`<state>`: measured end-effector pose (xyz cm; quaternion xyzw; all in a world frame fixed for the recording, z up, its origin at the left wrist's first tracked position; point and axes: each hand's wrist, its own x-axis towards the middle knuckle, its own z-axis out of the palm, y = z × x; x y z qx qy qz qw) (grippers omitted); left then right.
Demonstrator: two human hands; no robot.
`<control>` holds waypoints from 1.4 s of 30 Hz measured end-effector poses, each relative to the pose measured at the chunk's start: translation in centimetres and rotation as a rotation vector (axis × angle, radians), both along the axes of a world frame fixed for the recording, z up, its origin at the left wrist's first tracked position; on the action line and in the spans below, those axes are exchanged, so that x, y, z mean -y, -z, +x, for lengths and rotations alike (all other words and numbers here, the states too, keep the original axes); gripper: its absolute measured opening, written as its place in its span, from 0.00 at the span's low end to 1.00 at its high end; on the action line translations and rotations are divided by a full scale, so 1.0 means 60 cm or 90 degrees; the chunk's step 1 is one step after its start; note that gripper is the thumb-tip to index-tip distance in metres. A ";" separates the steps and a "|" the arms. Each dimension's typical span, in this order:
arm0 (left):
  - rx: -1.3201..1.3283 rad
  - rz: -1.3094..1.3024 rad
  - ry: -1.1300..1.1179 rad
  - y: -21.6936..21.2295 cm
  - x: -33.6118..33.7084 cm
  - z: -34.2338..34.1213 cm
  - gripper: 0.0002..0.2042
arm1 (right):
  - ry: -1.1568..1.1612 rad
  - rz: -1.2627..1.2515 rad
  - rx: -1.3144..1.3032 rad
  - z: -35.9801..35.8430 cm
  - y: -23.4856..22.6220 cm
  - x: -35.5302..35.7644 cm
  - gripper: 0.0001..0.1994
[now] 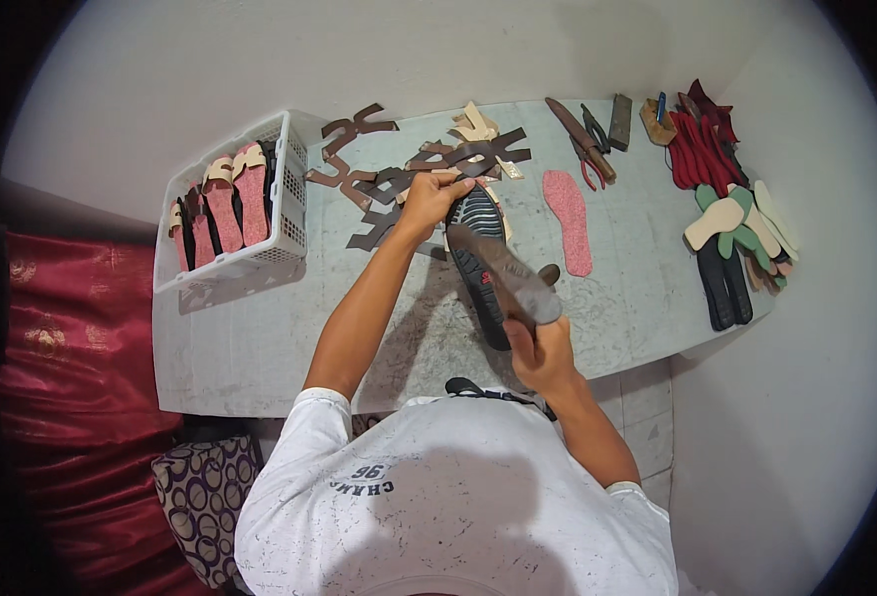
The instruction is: Manually assemble footwear components and secure them with a hammer.
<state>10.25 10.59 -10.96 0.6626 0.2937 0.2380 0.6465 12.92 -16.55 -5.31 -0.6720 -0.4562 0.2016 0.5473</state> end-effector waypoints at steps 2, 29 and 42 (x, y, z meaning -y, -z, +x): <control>-0.001 0.002 -0.004 0.000 0.000 -0.001 0.08 | 0.008 0.042 0.058 -0.005 0.027 0.002 0.19; -0.009 0.013 -0.003 0.011 0.000 0.001 0.09 | 0.045 -0.049 -0.134 0.010 0.005 0.047 0.16; -0.001 0.029 -0.003 0.031 -0.007 0.007 0.09 | 0.082 -0.148 -0.066 0.017 0.054 0.054 0.13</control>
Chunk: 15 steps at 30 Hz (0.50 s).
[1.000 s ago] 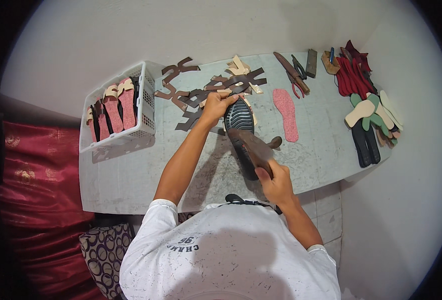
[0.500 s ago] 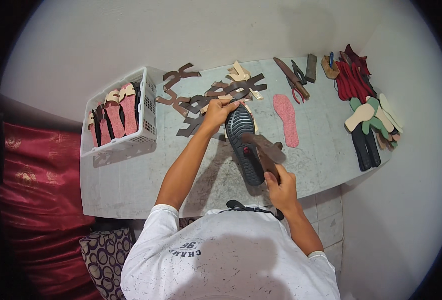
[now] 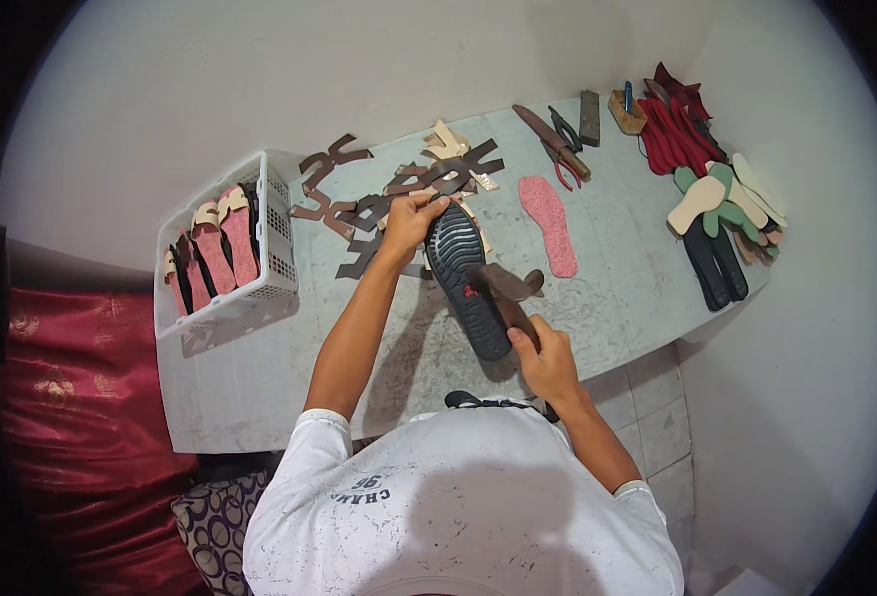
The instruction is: Manually assemble footwear components and secure them with a hammer.
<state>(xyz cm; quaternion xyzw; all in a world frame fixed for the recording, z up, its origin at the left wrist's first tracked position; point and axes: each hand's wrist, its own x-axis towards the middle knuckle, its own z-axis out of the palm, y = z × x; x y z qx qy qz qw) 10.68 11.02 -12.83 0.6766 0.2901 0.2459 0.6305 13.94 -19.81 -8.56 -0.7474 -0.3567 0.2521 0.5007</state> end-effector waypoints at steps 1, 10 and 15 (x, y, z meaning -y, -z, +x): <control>0.025 0.013 -0.013 0.003 -0.002 -0.001 0.10 | 0.009 0.005 -0.023 -0.001 -0.010 0.005 0.13; 0.005 0.014 -0.013 -0.023 -0.005 0.007 0.09 | -0.035 0.020 0.126 -0.010 0.026 0.001 0.12; -0.010 0.054 -0.019 -0.050 0.003 0.004 0.10 | -0.029 -0.023 0.047 0.004 -0.020 0.003 0.15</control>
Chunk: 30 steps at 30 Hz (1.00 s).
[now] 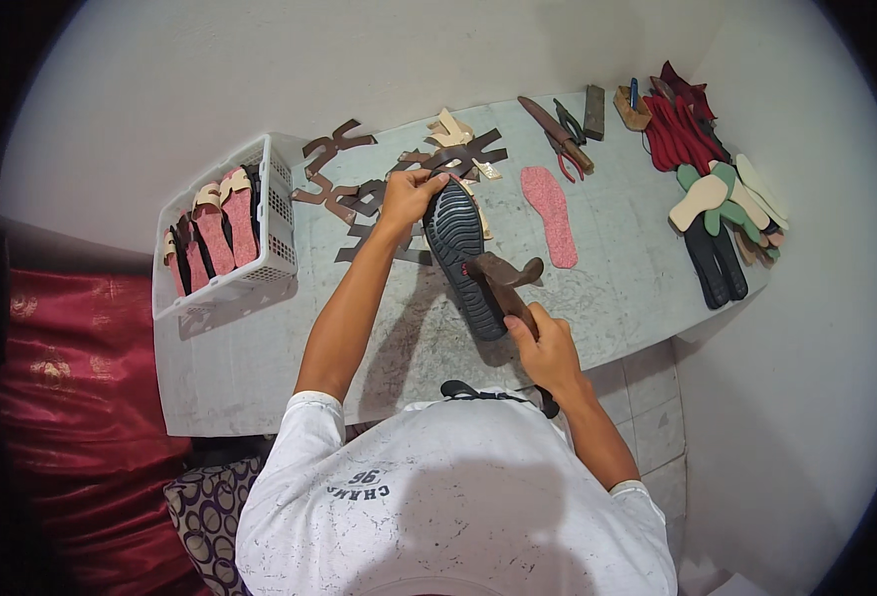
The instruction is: Manually assemble footwear components and secure them with a hammer.
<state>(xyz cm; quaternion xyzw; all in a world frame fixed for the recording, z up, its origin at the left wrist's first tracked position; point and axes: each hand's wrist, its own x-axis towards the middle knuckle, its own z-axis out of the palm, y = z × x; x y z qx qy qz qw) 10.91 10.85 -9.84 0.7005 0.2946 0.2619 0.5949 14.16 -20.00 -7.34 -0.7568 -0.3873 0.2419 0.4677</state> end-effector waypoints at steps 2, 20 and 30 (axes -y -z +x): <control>-0.005 0.015 -0.007 0.005 -0.009 0.000 0.11 | 0.001 0.012 -0.007 -0.004 -0.008 0.005 0.16; -0.065 0.161 -0.027 -0.038 -0.030 0.017 0.11 | 0.017 0.096 -0.047 -0.023 -0.033 0.019 0.13; -0.057 0.155 -0.016 -0.040 -0.064 0.031 0.11 | -0.011 -0.013 0.049 -0.034 0.034 0.021 0.15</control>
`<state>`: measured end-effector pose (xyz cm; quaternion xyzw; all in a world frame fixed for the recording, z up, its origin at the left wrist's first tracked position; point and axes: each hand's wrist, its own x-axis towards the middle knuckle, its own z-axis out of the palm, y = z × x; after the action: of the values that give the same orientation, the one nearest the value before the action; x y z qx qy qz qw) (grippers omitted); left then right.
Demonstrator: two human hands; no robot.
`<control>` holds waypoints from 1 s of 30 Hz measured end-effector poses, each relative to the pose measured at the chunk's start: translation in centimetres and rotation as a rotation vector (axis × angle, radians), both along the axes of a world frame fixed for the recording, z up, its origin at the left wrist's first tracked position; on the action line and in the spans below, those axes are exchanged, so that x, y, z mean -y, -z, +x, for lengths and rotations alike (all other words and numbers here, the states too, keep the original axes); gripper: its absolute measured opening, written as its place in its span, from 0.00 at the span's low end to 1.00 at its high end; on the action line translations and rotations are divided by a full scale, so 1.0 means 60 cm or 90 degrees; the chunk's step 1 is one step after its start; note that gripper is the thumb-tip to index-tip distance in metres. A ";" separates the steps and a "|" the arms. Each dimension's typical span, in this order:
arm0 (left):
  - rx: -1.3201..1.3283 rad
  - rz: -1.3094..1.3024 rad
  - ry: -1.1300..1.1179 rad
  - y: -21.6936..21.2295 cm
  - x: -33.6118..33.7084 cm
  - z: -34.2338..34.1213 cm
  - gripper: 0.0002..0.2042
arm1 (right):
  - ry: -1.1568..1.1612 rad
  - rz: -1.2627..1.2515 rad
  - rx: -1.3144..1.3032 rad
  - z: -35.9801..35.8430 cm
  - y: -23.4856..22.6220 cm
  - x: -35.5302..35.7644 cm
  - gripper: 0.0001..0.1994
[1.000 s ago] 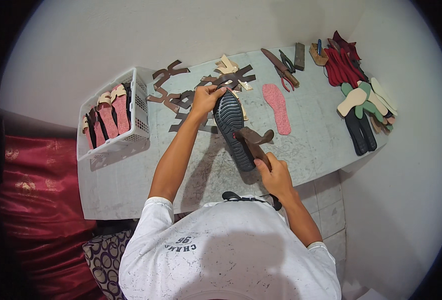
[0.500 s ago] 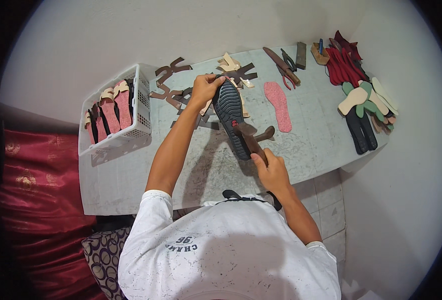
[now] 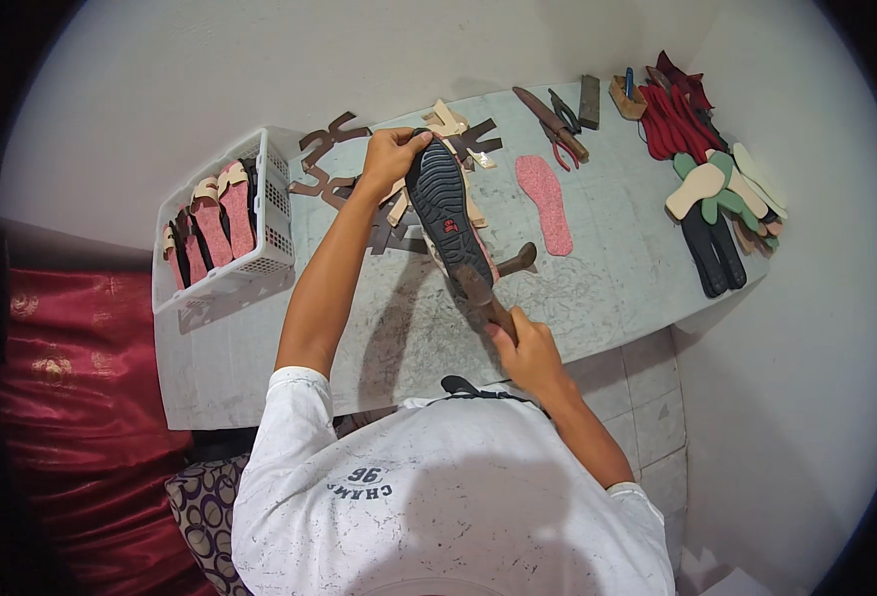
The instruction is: Manually assemble footwear components and secure them with a hammer.
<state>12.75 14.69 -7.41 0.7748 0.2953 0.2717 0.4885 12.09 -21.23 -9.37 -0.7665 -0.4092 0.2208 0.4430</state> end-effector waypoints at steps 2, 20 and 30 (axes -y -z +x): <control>-0.004 0.020 -0.008 0.004 -0.003 -0.005 0.13 | -0.010 -0.009 -0.033 0.011 -0.012 0.007 0.15; -0.027 -0.017 0.009 -0.010 -0.013 -0.020 0.12 | -0.013 0.002 -0.040 0.030 -0.032 0.007 0.16; 0.013 -0.157 0.053 0.011 -0.003 -0.031 0.12 | -0.029 0.027 0.056 0.015 -0.010 -0.030 0.15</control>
<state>10.87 14.85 -8.10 0.7178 0.2888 0.2211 0.5938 13.01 -19.44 -8.76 -0.7563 -0.4504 0.1879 0.4356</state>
